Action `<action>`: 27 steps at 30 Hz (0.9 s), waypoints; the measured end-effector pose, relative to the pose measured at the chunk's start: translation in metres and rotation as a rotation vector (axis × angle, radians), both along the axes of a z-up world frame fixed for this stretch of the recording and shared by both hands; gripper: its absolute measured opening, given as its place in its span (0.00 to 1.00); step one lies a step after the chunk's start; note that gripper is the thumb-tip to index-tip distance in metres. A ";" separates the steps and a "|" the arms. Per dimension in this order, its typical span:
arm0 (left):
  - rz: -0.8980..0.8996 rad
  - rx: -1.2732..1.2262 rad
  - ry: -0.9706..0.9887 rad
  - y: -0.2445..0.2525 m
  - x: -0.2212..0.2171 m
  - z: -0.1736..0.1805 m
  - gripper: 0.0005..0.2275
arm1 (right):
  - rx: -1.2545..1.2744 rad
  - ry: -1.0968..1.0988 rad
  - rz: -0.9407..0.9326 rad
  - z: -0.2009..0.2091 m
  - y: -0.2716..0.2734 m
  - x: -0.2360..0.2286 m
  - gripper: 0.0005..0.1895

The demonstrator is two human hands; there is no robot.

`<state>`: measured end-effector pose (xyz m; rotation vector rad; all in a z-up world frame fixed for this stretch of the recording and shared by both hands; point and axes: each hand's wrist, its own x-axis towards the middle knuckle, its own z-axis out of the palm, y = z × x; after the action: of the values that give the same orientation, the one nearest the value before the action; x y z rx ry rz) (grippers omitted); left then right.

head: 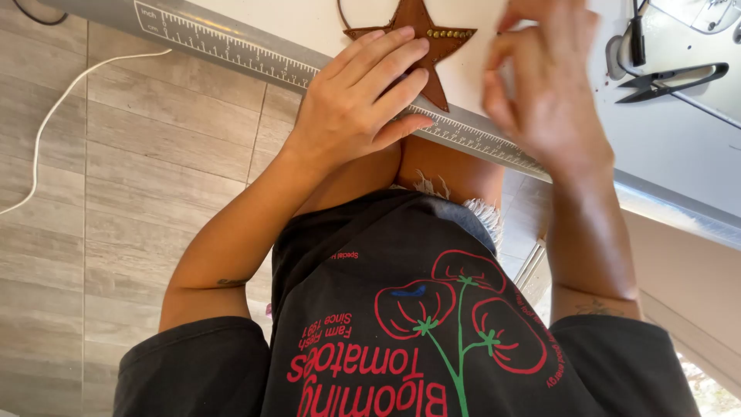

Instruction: Attaching metal studs to a star-shaped leather piece and assembling the component.

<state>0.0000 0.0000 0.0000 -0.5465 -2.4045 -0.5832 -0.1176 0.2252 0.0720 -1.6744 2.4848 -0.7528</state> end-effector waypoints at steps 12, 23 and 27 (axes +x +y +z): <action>0.100 -0.033 0.009 0.020 0.003 -0.008 0.22 | -0.238 0.352 -0.306 -0.033 0.038 0.003 0.04; 0.715 0.217 0.490 -0.065 0.020 -0.070 0.31 | -0.319 0.346 -0.299 -0.031 0.032 0.004 0.03; 0.804 0.296 0.369 -0.085 0.020 -0.063 0.39 | -0.454 0.216 -0.317 -0.024 0.023 0.017 0.09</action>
<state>0.0197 -0.0854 -0.0633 0.4055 -1.9092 -0.4099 -0.1005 0.2482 0.0478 -1.5591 2.9459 -1.3203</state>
